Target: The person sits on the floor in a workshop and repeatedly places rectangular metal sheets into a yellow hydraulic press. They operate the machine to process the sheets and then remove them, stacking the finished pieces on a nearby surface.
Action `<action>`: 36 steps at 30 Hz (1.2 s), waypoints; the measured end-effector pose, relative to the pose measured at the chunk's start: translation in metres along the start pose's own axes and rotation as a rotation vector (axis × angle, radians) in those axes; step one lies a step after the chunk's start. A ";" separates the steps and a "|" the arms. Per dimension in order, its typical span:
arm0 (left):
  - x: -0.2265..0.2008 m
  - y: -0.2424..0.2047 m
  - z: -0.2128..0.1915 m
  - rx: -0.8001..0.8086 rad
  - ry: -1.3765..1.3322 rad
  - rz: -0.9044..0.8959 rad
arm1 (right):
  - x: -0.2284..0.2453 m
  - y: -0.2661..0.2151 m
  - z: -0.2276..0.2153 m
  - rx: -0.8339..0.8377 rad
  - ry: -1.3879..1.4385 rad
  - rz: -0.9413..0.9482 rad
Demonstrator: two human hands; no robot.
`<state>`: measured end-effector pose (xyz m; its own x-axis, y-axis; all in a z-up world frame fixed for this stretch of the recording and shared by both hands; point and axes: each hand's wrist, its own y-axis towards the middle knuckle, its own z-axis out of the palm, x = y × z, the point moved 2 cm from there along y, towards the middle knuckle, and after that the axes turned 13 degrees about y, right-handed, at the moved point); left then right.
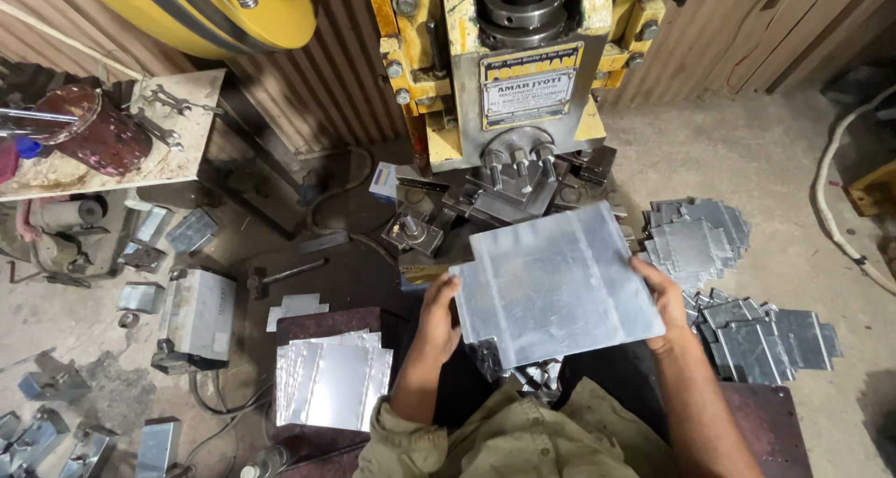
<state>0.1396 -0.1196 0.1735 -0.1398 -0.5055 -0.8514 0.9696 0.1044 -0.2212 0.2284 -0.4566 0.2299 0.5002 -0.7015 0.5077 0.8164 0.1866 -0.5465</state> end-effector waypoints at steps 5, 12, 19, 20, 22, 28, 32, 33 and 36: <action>-0.019 -0.060 0.034 -0.002 0.050 0.004 | -0.031 -0.030 0.027 0.423 0.399 -0.068; -0.002 -0.130 0.040 -0.060 0.153 -0.117 | -0.131 -0.078 0.004 0.098 -0.079 -0.315; 0.017 -0.143 0.031 -0.098 0.134 -0.310 | -0.124 -0.079 0.025 0.081 -0.086 -0.287; 0.020 -0.131 0.029 -0.052 0.076 -0.235 | -0.120 -0.072 0.031 0.098 -0.076 -0.281; 0.021 -0.092 0.024 0.040 -0.038 -0.084 | -0.111 -0.048 0.048 0.124 -0.078 -0.316; 0.017 -0.039 0.035 -0.133 -0.020 -0.040 | -0.095 -0.011 0.073 0.150 -0.012 -0.381; 0.020 -0.040 0.030 -0.003 -0.021 0.090 | -0.101 -0.002 0.062 0.102 -0.043 -0.404; 0.021 -0.042 0.030 -0.009 -0.025 0.083 | -0.102 -0.001 0.060 0.101 -0.037 -0.411; 0.022 -0.038 0.030 -0.041 -0.056 0.087 | -0.103 0.006 0.060 0.108 0.007 -0.412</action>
<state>0.1062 -0.1609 0.1772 -0.0428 -0.5403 -0.8404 0.9684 0.1844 -0.1678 0.1993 -0.3418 0.2145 0.1242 -0.7372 0.6641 0.9734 -0.0392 -0.2256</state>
